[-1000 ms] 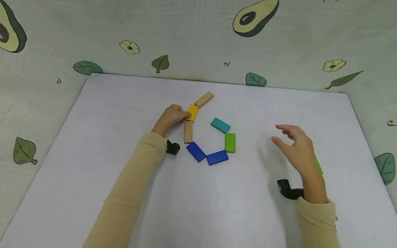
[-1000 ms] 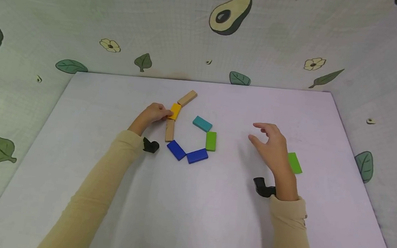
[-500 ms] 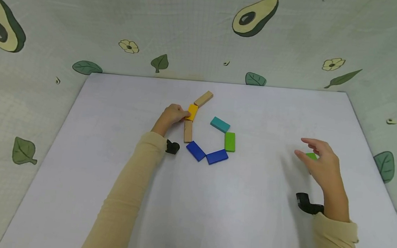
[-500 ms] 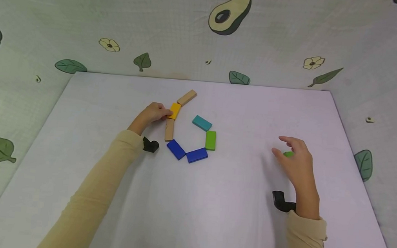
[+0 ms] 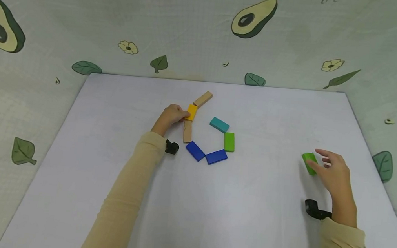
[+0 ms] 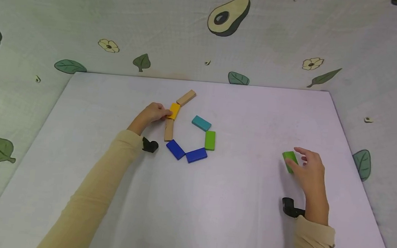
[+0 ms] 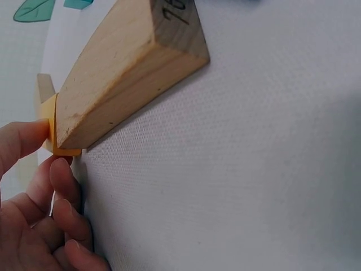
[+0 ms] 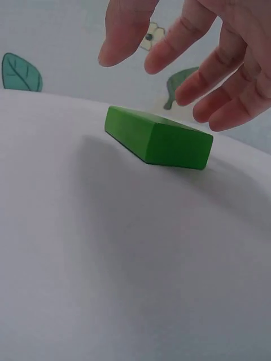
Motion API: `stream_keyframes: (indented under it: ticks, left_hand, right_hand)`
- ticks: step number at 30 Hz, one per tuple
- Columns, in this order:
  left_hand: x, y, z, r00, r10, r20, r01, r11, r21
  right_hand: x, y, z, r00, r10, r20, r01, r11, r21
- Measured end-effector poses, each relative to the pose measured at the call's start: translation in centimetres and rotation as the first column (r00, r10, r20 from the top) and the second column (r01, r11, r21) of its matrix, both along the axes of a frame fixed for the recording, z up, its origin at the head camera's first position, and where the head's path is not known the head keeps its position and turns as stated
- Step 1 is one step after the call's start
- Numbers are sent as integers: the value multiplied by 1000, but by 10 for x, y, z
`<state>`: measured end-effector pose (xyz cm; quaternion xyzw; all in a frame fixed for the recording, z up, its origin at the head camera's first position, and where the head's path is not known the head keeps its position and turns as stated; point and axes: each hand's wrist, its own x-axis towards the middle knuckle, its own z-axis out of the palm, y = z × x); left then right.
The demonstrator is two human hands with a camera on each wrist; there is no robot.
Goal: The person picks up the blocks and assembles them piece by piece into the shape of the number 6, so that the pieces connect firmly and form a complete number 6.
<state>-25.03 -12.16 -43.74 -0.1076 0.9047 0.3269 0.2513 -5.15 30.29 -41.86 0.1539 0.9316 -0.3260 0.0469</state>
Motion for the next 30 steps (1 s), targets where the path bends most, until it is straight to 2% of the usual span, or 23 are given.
stream_keyframes:
  ticks: [12,21,30]
  left_hand:
    - [1,-1,0,1000,-3,-4,3,1000,12]
    - [-1,-1,-4,1000,13,-5,-13,1000,16]
    - [0,0,-3,1000,27,-3,-27,1000,-1]
  right_hand:
    - [-2,11,-12,1000,20,21,-21,998,60]
    - [-4,12,-14,999,32,42,-34,997,68]
    - [-6,12,-15,997,35,69,-41,996,82]
